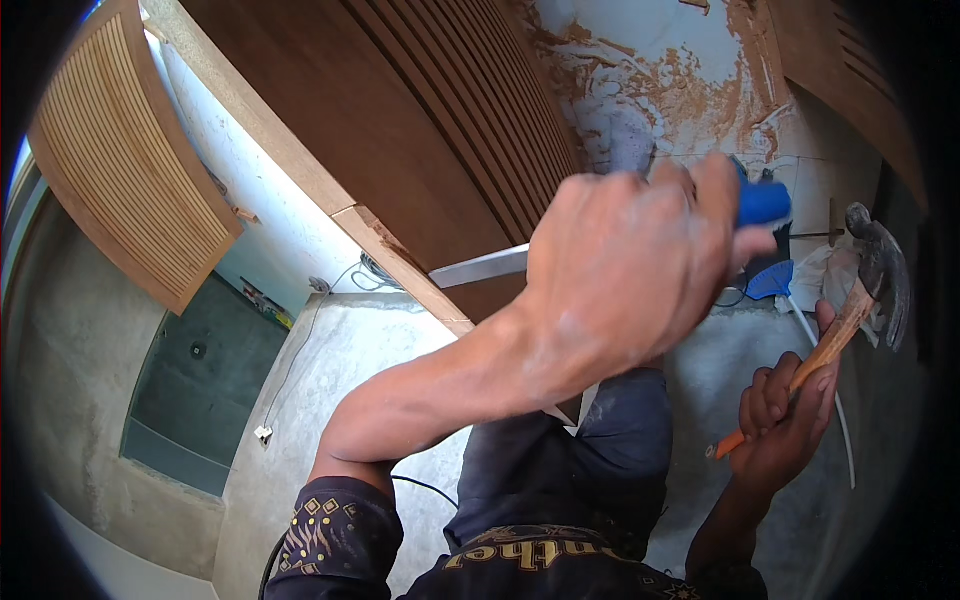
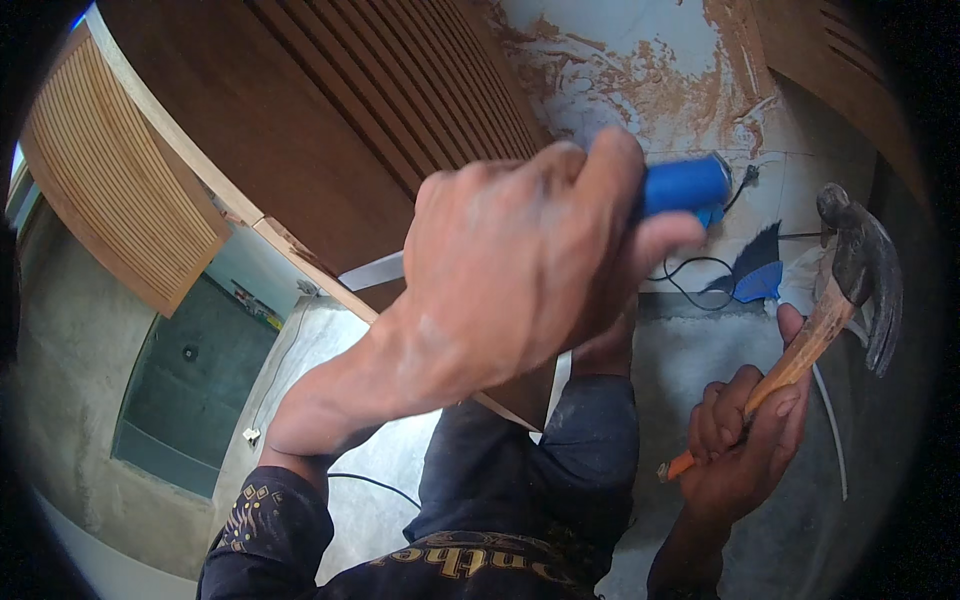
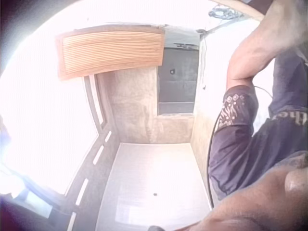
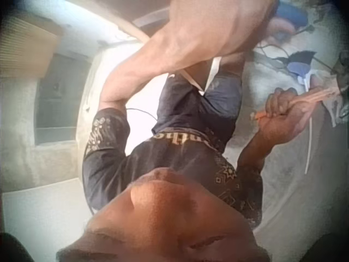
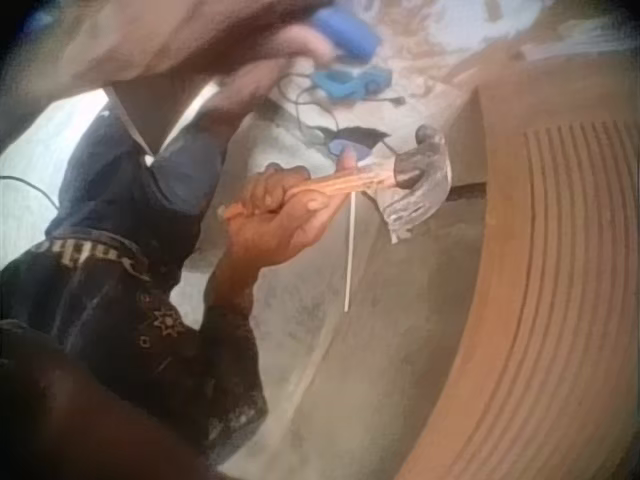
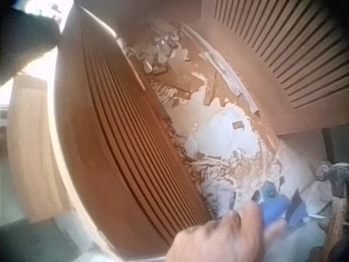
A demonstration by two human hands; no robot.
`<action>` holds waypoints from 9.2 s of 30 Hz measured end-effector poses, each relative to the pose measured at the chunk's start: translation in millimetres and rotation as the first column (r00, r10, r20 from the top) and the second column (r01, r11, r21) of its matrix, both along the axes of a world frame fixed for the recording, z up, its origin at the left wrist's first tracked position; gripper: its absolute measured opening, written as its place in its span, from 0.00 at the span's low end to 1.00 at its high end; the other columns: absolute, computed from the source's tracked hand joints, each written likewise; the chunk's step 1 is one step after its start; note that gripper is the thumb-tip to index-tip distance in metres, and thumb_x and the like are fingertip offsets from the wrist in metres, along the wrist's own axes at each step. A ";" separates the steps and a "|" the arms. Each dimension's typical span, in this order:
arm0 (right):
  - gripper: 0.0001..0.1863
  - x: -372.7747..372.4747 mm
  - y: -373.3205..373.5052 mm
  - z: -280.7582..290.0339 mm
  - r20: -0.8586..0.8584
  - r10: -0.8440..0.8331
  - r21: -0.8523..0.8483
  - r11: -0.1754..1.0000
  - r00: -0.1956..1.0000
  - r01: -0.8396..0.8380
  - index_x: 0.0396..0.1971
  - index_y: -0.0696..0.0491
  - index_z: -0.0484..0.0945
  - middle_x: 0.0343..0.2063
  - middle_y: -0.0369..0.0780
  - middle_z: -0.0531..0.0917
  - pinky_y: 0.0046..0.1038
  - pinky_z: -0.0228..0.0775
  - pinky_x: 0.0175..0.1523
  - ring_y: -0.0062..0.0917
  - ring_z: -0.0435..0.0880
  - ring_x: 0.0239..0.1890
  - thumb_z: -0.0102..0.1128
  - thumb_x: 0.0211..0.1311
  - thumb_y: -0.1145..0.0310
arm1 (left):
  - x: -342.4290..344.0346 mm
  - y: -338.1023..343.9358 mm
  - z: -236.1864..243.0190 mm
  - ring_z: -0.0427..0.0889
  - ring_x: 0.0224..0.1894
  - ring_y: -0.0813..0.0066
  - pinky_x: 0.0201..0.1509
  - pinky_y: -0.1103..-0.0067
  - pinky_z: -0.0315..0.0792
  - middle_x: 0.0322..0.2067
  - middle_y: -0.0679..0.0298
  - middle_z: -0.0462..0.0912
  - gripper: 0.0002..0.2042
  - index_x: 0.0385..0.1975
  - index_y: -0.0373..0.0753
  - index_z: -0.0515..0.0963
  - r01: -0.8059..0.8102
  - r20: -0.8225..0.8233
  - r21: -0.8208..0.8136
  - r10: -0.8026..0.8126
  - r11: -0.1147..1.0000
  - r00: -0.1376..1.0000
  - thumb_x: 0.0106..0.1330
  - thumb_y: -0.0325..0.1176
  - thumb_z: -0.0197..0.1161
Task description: The person uses a hammer and chisel to carve a recess into a wooden frame, then marks a spot on the wood with a pencil.
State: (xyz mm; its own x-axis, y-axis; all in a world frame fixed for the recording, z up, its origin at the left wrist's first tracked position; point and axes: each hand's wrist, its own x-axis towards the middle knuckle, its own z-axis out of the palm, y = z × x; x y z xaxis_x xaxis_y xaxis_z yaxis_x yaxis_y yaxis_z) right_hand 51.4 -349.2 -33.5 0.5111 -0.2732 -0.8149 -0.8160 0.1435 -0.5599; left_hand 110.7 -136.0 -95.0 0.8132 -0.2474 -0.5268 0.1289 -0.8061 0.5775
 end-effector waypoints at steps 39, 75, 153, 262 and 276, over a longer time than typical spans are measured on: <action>0.35 5.6 3.4 -10.9 0.044 -0.088 -0.081 0.993 0.995 0.091 0.78 0.59 0.49 0.18 0.28 0.62 0.11 0.44 0.14 0.05 0.51 0.13 0.39 0.85 0.51 | -16.1 -1.3 13.7 0.85 0.19 0.60 0.17 0.68 0.76 0.21 0.57 0.77 0.22 0.37 0.35 0.72 -0.033 0.084 -0.183 0.049 0.983 0.995 0.75 0.53 0.58; 0.45 -18.9 -4.6 9.3 0.026 0.097 -0.003 0.995 0.995 -0.097 0.76 0.63 0.49 0.16 0.27 0.60 0.13 0.43 0.15 0.06 0.53 0.12 0.50 0.79 0.42 | -17.4 1.0 13.0 0.83 0.18 0.60 0.16 0.68 0.75 0.21 0.57 0.78 0.24 0.36 0.37 0.72 0.002 0.149 -0.176 0.025 0.984 0.989 0.75 0.57 0.57; 0.36 -14.3 -4.9 -6.7 -0.052 -0.042 -0.054 0.998 0.998 0.039 0.77 0.58 0.53 0.17 0.26 0.59 0.11 0.44 0.15 0.04 0.51 0.13 0.42 0.83 0.47 | -22.2 -8.9 9.7 0.85 0.20 0.59 0.18 0.68 0.76 0.22 0.55 0.80 0.22 0.36 0.35 0.71 0.042 -0.033 -0.165 -0.048 0.985 0.998 0.77 0.53 0.55; 0.44 -31.1 -6.8 23.3 -0.118 -0.030 -0.075 0.997 0.993 0.021 0.75 0.63 0.51 0.15 0.28 0.61 0.16 0.44 0.15 0.07 0.52 0.11 0.50 0.79 0.42 | -35.0 -10.2 17.9 0.83 0.19 0.61 0.17 0.68 0.75 0.20 0.57 0.75 0.23 0.33 0.35 0.73 -0.021 0.042 -0.274 0.034 0.961 0.999 0.74 0.53 0.59; 0.43 -34.5 -18.8 26.5 -0.137 0.057 -0.009 0.998 0.989 -0.058 0.72 0.64 0.54 0.15 0.29 0.65 0.17 0.51 0.15 0.08 0.58 0.11 0.52 0.78 0.41 | -33.2 -9.9 14.0 0.84 0.19 0.60 0.17 0.68 0.76 0.22 0.55 0.79 0.23 0.35 0.34 0.73 0.001 0.007 -0.255 0.000 0.967 1.000 0.76 0.54 0.56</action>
